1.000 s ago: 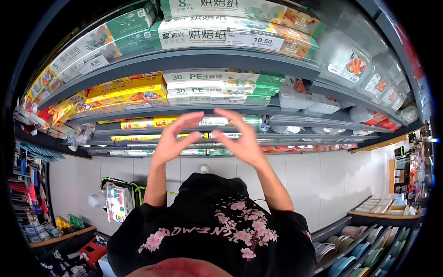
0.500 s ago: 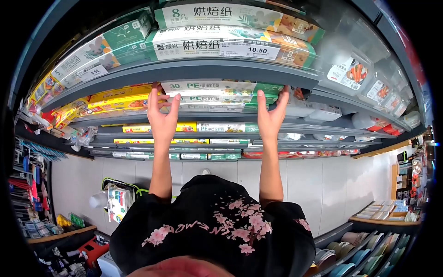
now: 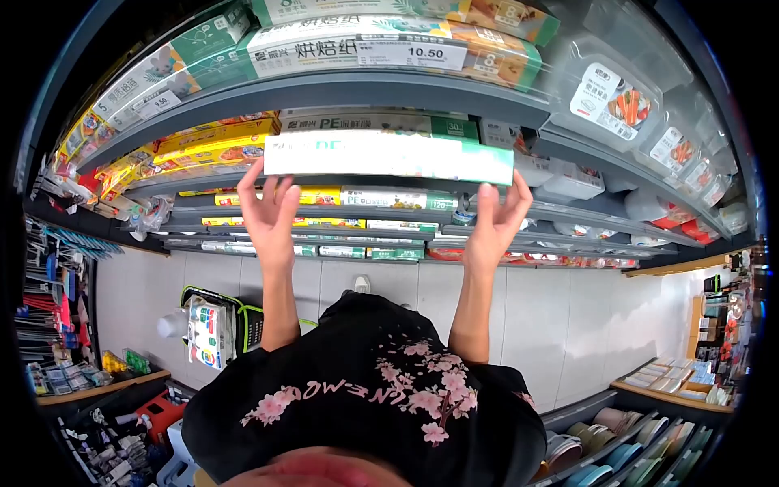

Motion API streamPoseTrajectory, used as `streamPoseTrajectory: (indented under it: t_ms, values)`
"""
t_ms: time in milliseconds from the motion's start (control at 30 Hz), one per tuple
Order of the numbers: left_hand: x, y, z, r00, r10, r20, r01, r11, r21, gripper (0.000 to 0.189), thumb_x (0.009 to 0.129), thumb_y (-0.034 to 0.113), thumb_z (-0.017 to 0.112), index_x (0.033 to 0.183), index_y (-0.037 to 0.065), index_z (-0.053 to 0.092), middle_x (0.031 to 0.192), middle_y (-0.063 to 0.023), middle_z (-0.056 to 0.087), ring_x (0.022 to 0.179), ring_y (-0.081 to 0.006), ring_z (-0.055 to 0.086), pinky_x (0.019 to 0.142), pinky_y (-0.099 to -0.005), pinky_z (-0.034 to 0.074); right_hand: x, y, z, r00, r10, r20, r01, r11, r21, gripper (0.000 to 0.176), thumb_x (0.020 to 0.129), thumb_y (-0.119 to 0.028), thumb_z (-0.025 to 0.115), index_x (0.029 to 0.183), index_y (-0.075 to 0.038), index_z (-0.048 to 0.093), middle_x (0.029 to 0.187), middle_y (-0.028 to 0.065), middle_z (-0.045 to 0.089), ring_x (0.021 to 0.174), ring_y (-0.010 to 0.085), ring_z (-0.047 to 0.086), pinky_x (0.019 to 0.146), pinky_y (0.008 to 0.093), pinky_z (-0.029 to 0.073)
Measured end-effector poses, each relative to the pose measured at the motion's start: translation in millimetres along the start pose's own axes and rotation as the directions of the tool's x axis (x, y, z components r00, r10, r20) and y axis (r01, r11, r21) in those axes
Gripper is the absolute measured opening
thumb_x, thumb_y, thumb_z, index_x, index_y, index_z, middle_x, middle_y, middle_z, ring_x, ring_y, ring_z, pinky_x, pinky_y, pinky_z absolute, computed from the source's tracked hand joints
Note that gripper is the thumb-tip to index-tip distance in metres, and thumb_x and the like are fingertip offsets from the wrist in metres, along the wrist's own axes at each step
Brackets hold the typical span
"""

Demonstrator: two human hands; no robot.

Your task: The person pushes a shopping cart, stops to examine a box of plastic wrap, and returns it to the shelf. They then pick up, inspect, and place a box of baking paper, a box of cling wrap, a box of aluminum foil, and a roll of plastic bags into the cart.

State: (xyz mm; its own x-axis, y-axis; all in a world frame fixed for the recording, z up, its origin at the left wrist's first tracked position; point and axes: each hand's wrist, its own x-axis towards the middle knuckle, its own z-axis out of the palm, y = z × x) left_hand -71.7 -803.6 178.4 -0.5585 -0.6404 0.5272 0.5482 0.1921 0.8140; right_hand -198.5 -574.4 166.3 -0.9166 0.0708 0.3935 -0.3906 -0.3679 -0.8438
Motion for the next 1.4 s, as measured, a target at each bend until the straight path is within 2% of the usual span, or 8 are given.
streamPoseTrajectory:
  t_ms: [167, 467, 567, 633, 833, 900, 1067, 1400]
  values:
    - [-25, 7, 3, 0.986, -0.124, -0.111, 0.115, 0.990, -0.084, 0.043, 0.088, -0.001, 0.059, 0.127, 0.001, 0.041, 0.120, -0.0095, 0.048, 0.116, -0.0213, 0.049, 0.095, -0.0357, 0.044, -16, -21, -37, 0.997, 0.021, -0.079, -0.006, 0.983, 0.185, 0.027, 0.096, -0.010, 0.053, 0.119, -0.004, 0.042, 0.120, 0.0083, 0.052, 0.111, 0.0172, 0.051, 0.096, 0.0371, 0.042]
    - [-52, 49, 38, 0.999, 0.033, 0.001, -0.033, 0.984, -0.178, 0.058, 0.081, -0.007, 0.062, 0.133, 0.001, 0.037, 0.139, -0.0157, 0.036, 0.126, -0.0234, 0.042, 0.103, -0.0377, 0.037, -18, -60, -79, 0.998, -0.052, -0.022, 0.054, 0.992, 0.118, 0.051, 0.092, -0.002, 0.054, 0.137, 0.003, 0.032, 0.132, 0.0138, 0.047, 0.120, 0.0206, 0.047, 0.104, 0.0361, 0.035]
    - [-66, 52, 45, 0.997, 0.076, 0.025, -0.074, 0.995, -0.072, 0.061, 0.081, -0.001, 0.065, 0.134, 0.001, 0.034, 0.143, -0.0181, 0.031, 0.131, -0.0288, 0.037, 0.108, -0.0431, 0.031, -15, -60, -87, 0.997, -0.071, -0.017, 0.073, 0.953, 0.293, 0.049, 0.092, 0.000, 0.053, 0.136, 0.003, 0.032, 0.133, 0.0139, 0.044, 0.122, 0.0238, 0.046, 0.105, 0.0391, 0.035]
    - [-77, 56, 49, 0.993, 0.042, 0.107, -0.016, 0.972, -0.235, 0.065, 0.081, 0.009, 0.069, 0.134, 0.002, 0.033, 0.145, -0.0193, 0.027, 0.133, -0.0308, 0.035, 0.109, -0.0451, 0.030, -15, -55, -97, 0.995, -0.095, -0.014, 0.090, 0.878, 0.469, 0.045, 0.091, -0.002, 0.054, 0.132, 0.001, 0.035, 0.134, 0.0140, 0.043, 0.123, 0.0267, 0.046, 0.106, 0.0424, 0.034]
    - [-93, 58, 51, 0.994, -0.068, 0.084, 0.090, 0.950, -0.297, 0.057, 0.082, 0.012, 0.068, 0.129, 0.004, 0.037, 0.144, -0.0181, 0.029, 0.132, -0.0282, 0.035, 0.108, -0.0437, 0.032, -17, -58, -95, 0.980, -0.117, -0.163, 0.148, 0.970, 0.191, 0.031, 0.094, -0.007, 0.053, 0.122, -0.003, 0.040, 0.129, 0.0190, 0.047, 0.122, 0.0291, 0.047, 0.105, 0.0439, 0.037]
    - [-92, 55, 52, 0.998, -0.047, -0.036, 0.044, 0.995, -0.091, 0.046, 0.083, 0.004, 0.065, 0.123, 0.004, 0.042, 0.139, -0.0158, 0.035, 0.127, -0.0232, 0.039, 0.105, -0.0386, 0.033, -18, -57, -97, 0.979, -0.105, -0.172, 0.145, 0.960, 0.241, 0.032, 0.094, -0.008, 0.052, 0.123, -0.003, 0.039, 0.129, 0.0196, 0.047, 0.121, 0.0290, 0.047, 0.104, 0.0440, 0.038]
    - [-91, 47, 57, 0.996, -0.081, -0.022, 0.075, 0.979, -0.191, 0.040, 0.084, -0.002, 0.062, 0.119, 0.005, 0.044, 0.134, -0.0134, 0.040, 0.123, -0.0202, 0.041, 0.104, -0.0370, 0.033, -22, -50, -109, 0.969, -0.122, -0.213, 0.182, 0.939, 0.290, 0.030, 0.096, -0.014, 0.049, 0.123, -0.003, 0.040, 0.132, 0.0197, 0.046, 0.122, 0.0287, 0.047, 0.104, 0.0445, 0.038]
    - [-79, 35, 51, 0.995, -0.096, -0.004, 0.090, 0.945, -0.315, 0.034, 0.093, 0.009, 0.050, 0.125, 0.005, 0.038, 0.140, -0.0156, 0.038, 0.127, -0.0237, 0.041, 0.106, -0.0422, 0.032, -40, -49, -138, 0.959, -0.284, 0.012, 0.265, 0.907, 0.326, 0.027, 0.091, -0.009, 0.057, 0.116, -0.011, 0.048, 0.146, 0.0256, 0.030, 0.132, 0.0339, 0.037, 0.105, 0.0475, 0.035]
